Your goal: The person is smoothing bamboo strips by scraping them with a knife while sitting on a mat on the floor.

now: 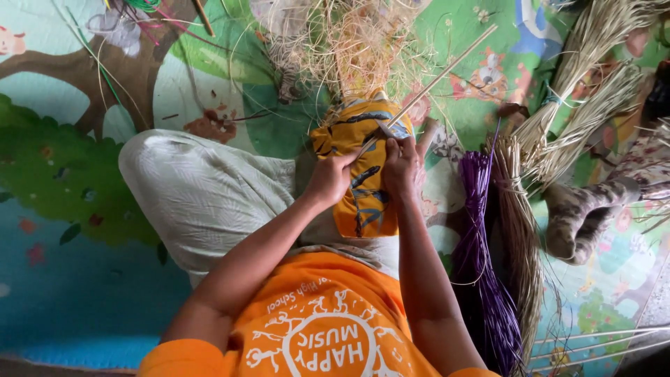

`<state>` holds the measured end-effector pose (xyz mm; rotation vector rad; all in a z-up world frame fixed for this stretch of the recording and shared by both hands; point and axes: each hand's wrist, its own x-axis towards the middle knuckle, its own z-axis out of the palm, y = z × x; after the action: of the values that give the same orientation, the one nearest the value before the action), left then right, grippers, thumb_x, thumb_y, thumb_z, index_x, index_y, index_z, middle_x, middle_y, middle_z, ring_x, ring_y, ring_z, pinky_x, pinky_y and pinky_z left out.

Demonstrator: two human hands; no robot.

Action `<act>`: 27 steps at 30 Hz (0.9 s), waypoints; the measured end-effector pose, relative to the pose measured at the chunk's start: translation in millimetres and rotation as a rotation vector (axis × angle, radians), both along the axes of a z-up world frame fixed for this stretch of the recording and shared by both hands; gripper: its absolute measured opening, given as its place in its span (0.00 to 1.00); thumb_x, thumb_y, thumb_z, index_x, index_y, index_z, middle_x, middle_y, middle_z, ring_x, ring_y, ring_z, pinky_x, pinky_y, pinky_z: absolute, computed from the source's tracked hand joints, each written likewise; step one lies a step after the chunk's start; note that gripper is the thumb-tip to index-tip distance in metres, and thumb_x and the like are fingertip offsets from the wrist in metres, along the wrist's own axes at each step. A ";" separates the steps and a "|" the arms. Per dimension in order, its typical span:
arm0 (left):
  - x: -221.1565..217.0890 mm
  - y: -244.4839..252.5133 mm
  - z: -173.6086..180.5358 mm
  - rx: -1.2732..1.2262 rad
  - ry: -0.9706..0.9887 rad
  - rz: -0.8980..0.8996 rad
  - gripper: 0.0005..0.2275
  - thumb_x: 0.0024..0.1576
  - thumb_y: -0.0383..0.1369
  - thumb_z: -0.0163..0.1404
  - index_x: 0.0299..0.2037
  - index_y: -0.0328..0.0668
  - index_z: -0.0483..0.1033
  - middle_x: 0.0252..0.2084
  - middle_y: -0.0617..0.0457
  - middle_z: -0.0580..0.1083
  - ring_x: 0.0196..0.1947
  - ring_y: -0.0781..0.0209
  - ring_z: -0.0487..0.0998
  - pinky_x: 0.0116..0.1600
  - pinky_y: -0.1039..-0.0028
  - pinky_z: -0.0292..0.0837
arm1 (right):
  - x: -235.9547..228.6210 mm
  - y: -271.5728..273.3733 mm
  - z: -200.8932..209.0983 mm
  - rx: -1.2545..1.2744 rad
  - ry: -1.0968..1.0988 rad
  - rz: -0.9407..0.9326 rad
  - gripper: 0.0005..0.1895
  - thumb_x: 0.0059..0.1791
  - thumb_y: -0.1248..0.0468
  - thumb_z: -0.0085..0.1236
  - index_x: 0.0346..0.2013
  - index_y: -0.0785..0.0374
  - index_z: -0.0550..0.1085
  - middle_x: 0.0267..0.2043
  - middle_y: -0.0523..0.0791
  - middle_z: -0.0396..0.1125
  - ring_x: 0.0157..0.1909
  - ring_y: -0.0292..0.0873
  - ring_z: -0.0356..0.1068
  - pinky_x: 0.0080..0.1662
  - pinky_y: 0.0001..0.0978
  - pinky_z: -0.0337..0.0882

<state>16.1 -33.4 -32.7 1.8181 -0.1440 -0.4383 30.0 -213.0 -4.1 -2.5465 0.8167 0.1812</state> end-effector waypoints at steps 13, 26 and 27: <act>5.2 0.0 -17.9 -0.370 0.459 0.100 0.14 0.61 0.26 0.50 0.56 0.46 0.80 0.42 0.48 0.82 0.36 0.69 0.79 0.47 0.72 0.80 | 2.9 27.2 40.4 -0.031 -0.058 0.056 0.13 0.57 0.51 0.52 0.44 0.55 0.76 0.73 0.57 0.50 0.50 0.63 0.75 0.47 0.49 0.72; -68.5 107.3 16.9 -0.243 0.463 0.047 0.17 0.60 0.24 0.49 0.58 0.52 0.80 0.16 0.50 0.73 0.17 0.68 0.69 0.27 0.77 0.70 | -5.9 -30.1 -49.4 -0.015 0.019 0.030 0.12 0.57 0.48 0.55 0.44 0.51 0.76 0.80 0.48 0.41 0.53 0.63 0.74 0.52 0.54 0.72; -72.2 111.5 20.0 -0.246 0.464 0.046 0.17 0.60 0.24 0.49 0.58 0.52 0.80 0.16 0.50 0.73 0.17 0.68 0.69 0.27 0.77 0.70 | -0.7 -8.7 -14.2 -0.019 0.020 0.029 0.12 0.57 0.48 0.55 0.44 0.51 0.76 0.80 0.48 0.41 0.53 0.63 0.74 0.52 0.54 0.72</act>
<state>-56.1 78.1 -12.7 1.4356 0.1584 -0.7628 29.3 -221.7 -18.3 -2.5795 0.7926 0.2096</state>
